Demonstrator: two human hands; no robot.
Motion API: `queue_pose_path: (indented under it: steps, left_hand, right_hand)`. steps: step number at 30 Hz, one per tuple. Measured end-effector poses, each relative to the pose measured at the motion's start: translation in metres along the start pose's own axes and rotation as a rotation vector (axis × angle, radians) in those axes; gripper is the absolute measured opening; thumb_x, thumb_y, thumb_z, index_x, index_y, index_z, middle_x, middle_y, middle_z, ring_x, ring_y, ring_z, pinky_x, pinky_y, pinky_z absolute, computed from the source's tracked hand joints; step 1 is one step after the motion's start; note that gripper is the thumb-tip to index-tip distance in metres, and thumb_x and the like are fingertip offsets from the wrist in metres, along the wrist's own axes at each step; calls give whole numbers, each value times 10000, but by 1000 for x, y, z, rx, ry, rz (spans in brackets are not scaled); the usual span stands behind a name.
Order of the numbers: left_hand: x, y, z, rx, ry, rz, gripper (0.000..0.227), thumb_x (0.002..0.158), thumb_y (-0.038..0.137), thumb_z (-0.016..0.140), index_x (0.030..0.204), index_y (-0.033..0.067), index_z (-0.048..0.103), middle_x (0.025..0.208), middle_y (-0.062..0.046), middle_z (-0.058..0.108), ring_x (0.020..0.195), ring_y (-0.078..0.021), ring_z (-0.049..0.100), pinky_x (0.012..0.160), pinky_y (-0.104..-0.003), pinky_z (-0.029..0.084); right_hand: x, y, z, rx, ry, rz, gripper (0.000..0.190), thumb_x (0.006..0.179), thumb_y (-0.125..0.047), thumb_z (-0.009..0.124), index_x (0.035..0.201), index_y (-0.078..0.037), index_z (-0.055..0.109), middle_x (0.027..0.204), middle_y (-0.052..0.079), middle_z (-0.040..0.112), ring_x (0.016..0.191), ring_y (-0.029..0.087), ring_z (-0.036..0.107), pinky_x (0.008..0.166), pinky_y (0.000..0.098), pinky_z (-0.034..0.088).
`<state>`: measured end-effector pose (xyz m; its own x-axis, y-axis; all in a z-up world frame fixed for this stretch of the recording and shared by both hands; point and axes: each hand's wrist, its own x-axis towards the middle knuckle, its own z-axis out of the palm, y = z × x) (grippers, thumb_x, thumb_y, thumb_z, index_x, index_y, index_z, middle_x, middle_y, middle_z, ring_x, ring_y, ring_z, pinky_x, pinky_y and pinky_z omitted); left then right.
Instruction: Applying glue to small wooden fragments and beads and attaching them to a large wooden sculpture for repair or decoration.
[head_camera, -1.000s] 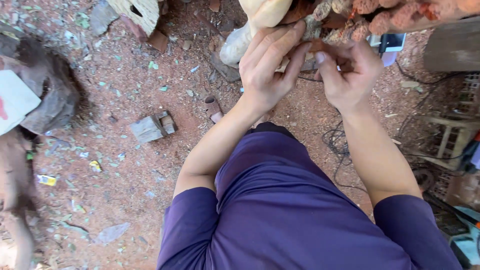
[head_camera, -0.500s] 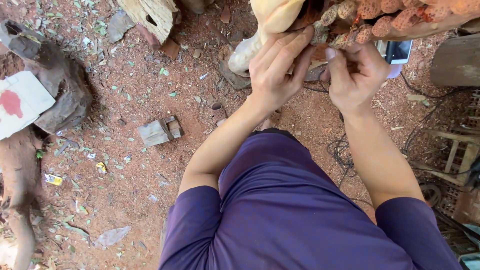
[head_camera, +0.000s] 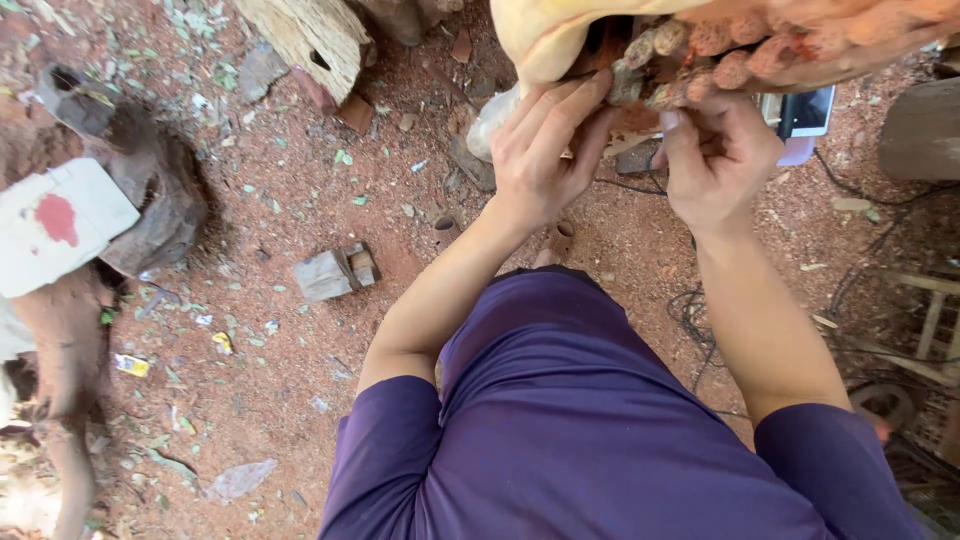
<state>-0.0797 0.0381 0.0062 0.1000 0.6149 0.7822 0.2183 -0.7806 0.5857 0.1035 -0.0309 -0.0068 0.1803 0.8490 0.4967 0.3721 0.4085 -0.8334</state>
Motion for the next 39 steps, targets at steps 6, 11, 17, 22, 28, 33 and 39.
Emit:
queue_pose_path:
  steps: [6, 11, 17, 22, 28, 33, 39]
  left_hand:
    - [-9, -6, 7, 53, 5, -28, 381, 798, -7, 855, 1132, 4, 673, 1022, -111, 761, 870, -214, 739, 787, -312, 637]
    - [-2, 17, 2, 59, -12, -116, 382, 797, -77, 819, 1143, -34, 663, 1084, -149, 744, 966, -255, 741, 889, -352, 625]
    - [-7, 22, 13, -4, 138, -114, 282, 886, 1, 816, 1141, -47, 705, 954, -174, 752, 860, -328, 773, 717, -386, 623]
    - [-23, 19, 12, 8, 166, -238, 283, 879, -68, 788, 1138, -85, 676, 924, -206, 743, 884, -332, 767, 750, -440, 620]
    - [-50, -2, -1, -1, 224, -292, 210, 865, -106, 794, 1028, -93, 661, 851, -221, 718, 885, -230, 729, 732, -426, 610]
    - [-41, 8, 7, 21, 248, -306, 205, 849, -101, 804, 1017, -60, 693, 878, -217, 750, 861, -254, 749, 712, -423, 620]
    - [-43, 9, 5, 22, 243, -306, 189, 843, -105, 799, 992, -46, 698, 871, -222, 751, 832, -271, 755, 727, -424, 624]
  right_hand:
    - [-10, -6, -17, 15, 152, -1, 77, 1042, 154, 592, 1115, 136, 577, 858, 197, 622, 582, 206, 551, 529, 292, 432]
    - [-10, 13, -34, 103, 311, -52, 147, 1018, 116, 530, 1164, 102, 532, 951, 210, 613, 622, 207, 551, 589, 296, 465]
    - [24, 52, -49, 129, 414, -403, 353, 980, -67, 706, 1230, 123, 542, 835, 189, 557, 646, 208, 533, 591, 341, 495]
    - [52, 55, -39, 170, 261, -427, 692, 848, -166, 681, 1438, 74, 411, 1226, 217, 525, 1119, 309, 520, 1036, 452, 411]
    - [59, 42, -45, 390, 166, -399, 739, 879, -150, 688, 1516, 11, 349, 1323, 198, 507, 1223, 281, 512, 1098, 476, 402]
    - [55, 55, -48, 380, 177, -370, 749, 847, -164, 690, 1509, -10, 377, 1324, 168, 529, 1200, 255, 520, 1089, 455, 398]
    - [57, 59, -47, 383, 174, -360, 743, 815, -161, 699, 1477, 7, 407, 1289, 175, 550, 1146, 269, 529, 1067, 463, 408]
